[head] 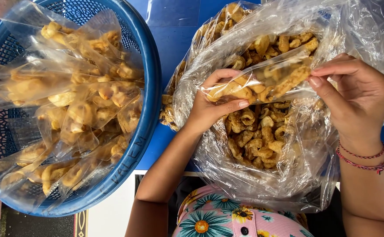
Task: The person is manually portioning fried snacks into small plastic bags, picking pieces individually from a large bulk bag and placing them into the smaller bags.
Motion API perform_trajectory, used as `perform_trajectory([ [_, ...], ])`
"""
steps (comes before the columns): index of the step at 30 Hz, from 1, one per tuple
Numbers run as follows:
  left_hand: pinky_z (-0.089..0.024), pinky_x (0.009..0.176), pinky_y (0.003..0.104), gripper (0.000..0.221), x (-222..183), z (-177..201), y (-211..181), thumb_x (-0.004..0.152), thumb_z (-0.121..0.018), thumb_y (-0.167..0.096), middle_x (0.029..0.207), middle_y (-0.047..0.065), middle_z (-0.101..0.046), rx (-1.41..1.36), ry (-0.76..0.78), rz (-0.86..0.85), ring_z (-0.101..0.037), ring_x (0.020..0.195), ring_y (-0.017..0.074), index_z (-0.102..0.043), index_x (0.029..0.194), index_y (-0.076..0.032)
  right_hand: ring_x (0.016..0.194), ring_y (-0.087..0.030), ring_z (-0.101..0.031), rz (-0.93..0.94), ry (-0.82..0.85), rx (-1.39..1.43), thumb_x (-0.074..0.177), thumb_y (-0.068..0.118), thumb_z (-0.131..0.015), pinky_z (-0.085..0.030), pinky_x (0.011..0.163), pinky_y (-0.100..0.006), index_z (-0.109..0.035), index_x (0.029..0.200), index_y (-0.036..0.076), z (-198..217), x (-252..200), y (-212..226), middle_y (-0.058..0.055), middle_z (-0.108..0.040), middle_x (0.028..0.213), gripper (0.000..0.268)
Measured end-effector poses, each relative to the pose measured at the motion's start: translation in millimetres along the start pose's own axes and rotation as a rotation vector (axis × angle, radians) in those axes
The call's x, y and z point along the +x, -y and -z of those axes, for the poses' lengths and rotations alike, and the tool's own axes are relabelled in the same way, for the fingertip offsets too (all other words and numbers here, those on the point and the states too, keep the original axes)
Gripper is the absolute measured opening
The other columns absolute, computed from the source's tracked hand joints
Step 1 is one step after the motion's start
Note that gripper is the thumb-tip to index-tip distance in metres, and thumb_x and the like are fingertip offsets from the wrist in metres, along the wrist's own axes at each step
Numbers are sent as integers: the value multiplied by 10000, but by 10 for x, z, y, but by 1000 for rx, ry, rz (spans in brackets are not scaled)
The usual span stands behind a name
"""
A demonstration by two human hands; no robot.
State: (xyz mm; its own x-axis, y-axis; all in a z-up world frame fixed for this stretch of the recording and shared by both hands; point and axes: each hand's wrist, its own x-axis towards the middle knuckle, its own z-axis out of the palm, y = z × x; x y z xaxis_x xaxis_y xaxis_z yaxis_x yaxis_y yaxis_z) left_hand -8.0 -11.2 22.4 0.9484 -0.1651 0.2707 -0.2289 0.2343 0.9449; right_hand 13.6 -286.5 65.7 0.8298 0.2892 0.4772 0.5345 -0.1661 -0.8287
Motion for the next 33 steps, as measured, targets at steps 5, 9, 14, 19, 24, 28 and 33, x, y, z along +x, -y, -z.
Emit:
perform_trajectory([
  [5,-646,928,282,541,-5,14,112,844,-869,-122,1302,21,-644,41,31,-38,-678,1163,204,-593,1305,-183,1158,-291,-560,28,47,-34,1072,-113,-664,-529,1024,-381,-625,1210,-50,38,5,-109,-193,-578,1219,156],
  [9,-637,961,275,564,-14,-22,61,827,-889,-89,1319,31,-647,9,75,-28,-678,1189,192,-614,1315,-160,1304,-262,-435,20,217,-78,1038,40,-598,-443,1159,-381,-659,1244,77,-1,94,-73,-123,-468,1362,218],
  [14,-629,968,286,565,-15,-17,61,812,-894,-111,1332,39,-646,9,44,9,-676,1188,199,-613,1301,-144,1208,-277,-595,-6,172,108,1089,25,-496,-634,1004,-392,-620,1203,0,-21,29,-47,-171,-565,1265,170],
  [19,-645,966,308,547,-23,-19,36,828,-880,-124,1350,55,-632,0,10,23,-665,1228,234,-603,1299,-134,1157,-308,-625,84,142,-49,1138,145,-383,-550,991,-393,-649,1158,-99,-56,117,104,-220,-693,1175,361],
  [24,-656,941,311,541,-5,-9,84,845,-871,-119,1343,59,-639,-2,56,-30,-686,1183,235,-589,1307,-144,1212,-210,-601,138,284,71,1094,436,-332,-521,1144,-379,-595,1266,51,-58,25,-169,-107,-653,1212,496],
  [28,-603,1033,306,536,-4,-32,51,858,-862,-101,1339,36,-649,-49,23,-5,-671,1211,197,-600,1325,-126,1237,-264,-613,222,307,-62,1035,367,-427,-465,1142,-452,-616,1263,38,-95,82,-62,-116,-684,1287,443],
  [33,-605,1033,315,501,-16,-32,80,885,-847,-132,1344,18,-657,-30,-8,-3,-691,1166,188,-607,1324,-157,1173,-344,-695,288,212,-120,831,32,-845,-606,1069,-426,-682,1074,-20,-116,131,18,-211,-687,1207,298],
])
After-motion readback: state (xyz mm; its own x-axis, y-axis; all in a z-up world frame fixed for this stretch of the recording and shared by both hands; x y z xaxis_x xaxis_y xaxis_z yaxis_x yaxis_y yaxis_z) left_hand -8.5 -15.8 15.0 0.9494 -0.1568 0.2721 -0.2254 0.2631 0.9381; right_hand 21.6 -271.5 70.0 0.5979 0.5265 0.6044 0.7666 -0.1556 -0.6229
